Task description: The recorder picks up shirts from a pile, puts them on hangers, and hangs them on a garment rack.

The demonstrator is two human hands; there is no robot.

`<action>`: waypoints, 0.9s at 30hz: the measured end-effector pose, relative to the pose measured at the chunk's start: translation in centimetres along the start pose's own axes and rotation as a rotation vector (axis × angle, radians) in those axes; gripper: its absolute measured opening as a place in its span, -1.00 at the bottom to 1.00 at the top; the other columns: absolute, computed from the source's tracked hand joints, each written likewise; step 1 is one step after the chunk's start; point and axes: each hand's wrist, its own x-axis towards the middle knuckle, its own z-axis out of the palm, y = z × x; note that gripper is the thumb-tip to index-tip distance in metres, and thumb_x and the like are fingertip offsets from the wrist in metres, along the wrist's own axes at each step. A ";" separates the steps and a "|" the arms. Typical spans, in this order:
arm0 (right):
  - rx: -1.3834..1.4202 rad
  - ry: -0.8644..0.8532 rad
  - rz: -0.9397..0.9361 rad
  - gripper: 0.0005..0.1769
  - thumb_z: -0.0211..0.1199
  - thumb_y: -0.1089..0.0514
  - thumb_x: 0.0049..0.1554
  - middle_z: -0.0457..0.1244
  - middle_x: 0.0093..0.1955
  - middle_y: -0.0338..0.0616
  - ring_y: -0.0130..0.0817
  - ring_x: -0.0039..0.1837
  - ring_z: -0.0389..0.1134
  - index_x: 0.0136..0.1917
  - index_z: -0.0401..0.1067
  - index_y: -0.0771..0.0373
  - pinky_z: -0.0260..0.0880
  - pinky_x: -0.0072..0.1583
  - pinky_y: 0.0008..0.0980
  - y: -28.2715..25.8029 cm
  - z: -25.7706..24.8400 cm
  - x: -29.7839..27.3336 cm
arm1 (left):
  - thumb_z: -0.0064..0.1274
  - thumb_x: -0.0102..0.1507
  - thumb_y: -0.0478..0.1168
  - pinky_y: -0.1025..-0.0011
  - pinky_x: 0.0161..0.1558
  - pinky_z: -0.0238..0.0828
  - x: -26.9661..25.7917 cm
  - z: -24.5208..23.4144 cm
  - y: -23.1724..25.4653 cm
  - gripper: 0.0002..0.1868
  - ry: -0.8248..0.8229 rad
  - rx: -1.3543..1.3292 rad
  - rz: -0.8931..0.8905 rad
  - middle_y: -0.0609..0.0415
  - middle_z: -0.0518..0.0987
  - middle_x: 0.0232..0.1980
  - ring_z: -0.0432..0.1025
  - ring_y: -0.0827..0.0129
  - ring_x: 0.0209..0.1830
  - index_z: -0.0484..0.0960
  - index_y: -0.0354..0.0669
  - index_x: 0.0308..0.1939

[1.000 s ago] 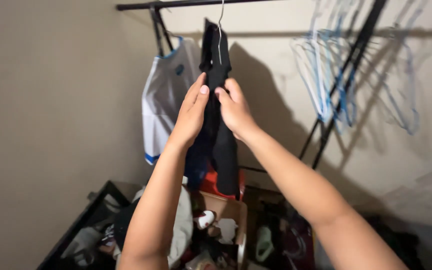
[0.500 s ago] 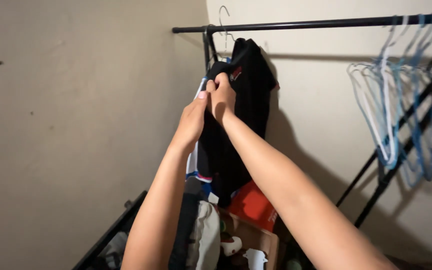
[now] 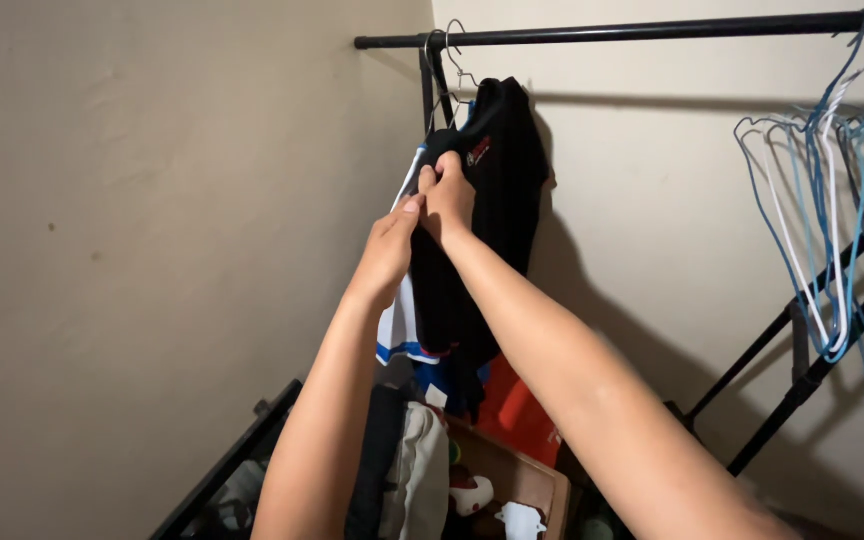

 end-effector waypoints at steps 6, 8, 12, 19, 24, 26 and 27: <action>-0.010 -0.025 0.032 -0.69 0.21 -0.07 0.20 0.39 -0.18 0.11 0.14 -0.06 0.44 -0.04 0.30 0.19 0.42 -0.01 -0.03 0.0 0.1 -0.3 | -0.16 0.42 0.01 0.36 0.52 -0.14 0.3 -0.2 -0.7 -0.39 -0.002 0.051 -0.002 -0.21 0.19 0.60 0.07 0.15 0.61 0.41 -0.40 0.39; -0.009 -0.035 0.045 -0.69 0.20 -0.08 0.20 0.39 -0.17 0.10 0.14 -0.05 0.44 -0.04 0.30 0.19 0.42 -0.01 -0.03 0.0 0.2 -0.3 | -0.16 0.41 0.01 0.36 0.52 -0.15 0.4 -0.4 -1.1 -0.39 0.004 0.065 -0.007 -0.21 0.19 0.60 0.06 0.16 0.62 0.43 -0.41 0.38; -0.008 -0.050 0.062 -0.65 0.19 -0.12 0.21 0.39 -0.14 0.13 0.15 -0.02 0.44 0.02 0.30 0.19 0.42 0.03 -0.04 0.0 0.0 -0.6 | -0.15 0.42 0.02 0.36 0.52 -0.14 0.2 -0.5 -1.1 -0.39 -0.008 0.037 0.001 -0.19 0.20 0.60 0.08 0.15 0.61 0.41 -0.41 0.38; 0.088 -0.123 0.303 -0.24 0.07 -0.37 0.20 0.16 0.32 0.29 0.21 0.34 0.25 0.35 0.04 0.26 0.25 0.32 -0.03 -1.5 -1.4 -0.5 | -0.16 0.42 0.06 0.35 0.46 0.09 -0.3 0.8 2.6 -0.37 0.024 0.093 0.073 -0.22 0.48 0.43 0.30 0.13 0.47 0.46 -0.40 0.36; 0.178 0.008 0.240 -0.13 0.06 -0.40 0.19 -0.06 0.47 0.37 0.22 0.47 0.05 0.41 -0.06 0.30 0.09 0.43 -0.04 -2.8 -3.7 3.1 | -0.21 0.47 0.13 0.35 0.51 0.01 0.4 2.9 6.8 -0.30 -0.012 0.134 0.279 -0.18 0.33 0.54 0.18 0.18 0.57 0.30 -0.39 0.48; 0.171 0.107 0.139 -0.12 0.08 -0.38 0.19 -0.08 0.47 0.42 0.22 0.48 0.02 0.42 -0.05 0.33 0.06 0.45 -0.05 -5.0 -6.3 4.8 | -0.21 0.48 0.15 0.33 0.53 0.01 0.7 4.3 8.9 -0.27 -0.040 0.087 0.339 -0.19 0.31 0.56 0.17 0.16 0.60 0.24 -0.40 0.51; 0.182 0.134 0.099 -0.14 0.09 -0.36 0.16 -0.02 0.45 0.36 0.18 0.47 0.05 0.40 -0.02 0.32 0.08 0.44 -0.05 -6.6 -8.4 5.5 | -0.21 0.48 0.17 0.33 0.55 0.02 0.9 5.2 10.2 -0.24 -0.070 0.028 0.372 -0.18 0.31 0.58 0.17 0.16 0.61 0.24 -0.40 0.53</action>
